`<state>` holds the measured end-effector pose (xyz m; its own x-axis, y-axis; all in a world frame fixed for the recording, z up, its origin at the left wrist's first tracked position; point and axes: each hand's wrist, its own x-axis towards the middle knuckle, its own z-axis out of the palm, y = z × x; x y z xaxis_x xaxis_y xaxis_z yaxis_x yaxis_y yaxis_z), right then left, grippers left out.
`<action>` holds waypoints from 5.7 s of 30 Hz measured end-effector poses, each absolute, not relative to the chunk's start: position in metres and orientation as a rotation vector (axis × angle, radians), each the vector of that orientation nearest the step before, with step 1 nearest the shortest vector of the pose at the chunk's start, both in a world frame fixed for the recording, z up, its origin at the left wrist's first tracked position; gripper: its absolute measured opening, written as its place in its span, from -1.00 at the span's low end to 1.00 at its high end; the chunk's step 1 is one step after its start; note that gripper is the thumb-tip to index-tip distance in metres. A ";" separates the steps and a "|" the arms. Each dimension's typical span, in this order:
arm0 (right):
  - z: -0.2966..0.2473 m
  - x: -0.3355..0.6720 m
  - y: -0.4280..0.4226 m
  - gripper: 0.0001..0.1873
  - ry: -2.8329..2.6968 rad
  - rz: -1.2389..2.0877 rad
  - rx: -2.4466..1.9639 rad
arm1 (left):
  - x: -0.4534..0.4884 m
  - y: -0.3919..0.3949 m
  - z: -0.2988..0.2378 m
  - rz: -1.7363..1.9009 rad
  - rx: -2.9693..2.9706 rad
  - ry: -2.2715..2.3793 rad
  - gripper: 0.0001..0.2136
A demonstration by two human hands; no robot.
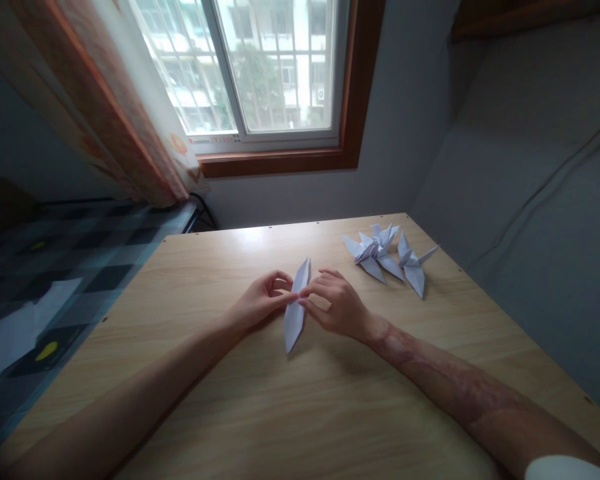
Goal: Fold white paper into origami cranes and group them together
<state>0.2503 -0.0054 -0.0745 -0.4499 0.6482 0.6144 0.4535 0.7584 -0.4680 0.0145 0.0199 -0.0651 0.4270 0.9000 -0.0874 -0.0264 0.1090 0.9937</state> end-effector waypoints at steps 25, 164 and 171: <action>-0.093 0.234 -0.004 -0.63 -1.518 1.225 -0.982 | 0.022 0.010 -0.065 0.856 1.339 0.917 -0.53; -0.073 0.237 -0.011 -0.67 -1.950 1.091 -0.867 | 0.040 -0.009 -0.065 1.088 1.624 0.920 -0.67; -0.069 0.235 -0.011 -0.66 -1.986 1.016 -0.880 | 0.038 -0.010 -0.064 1.151 1.628 1.003 -0.69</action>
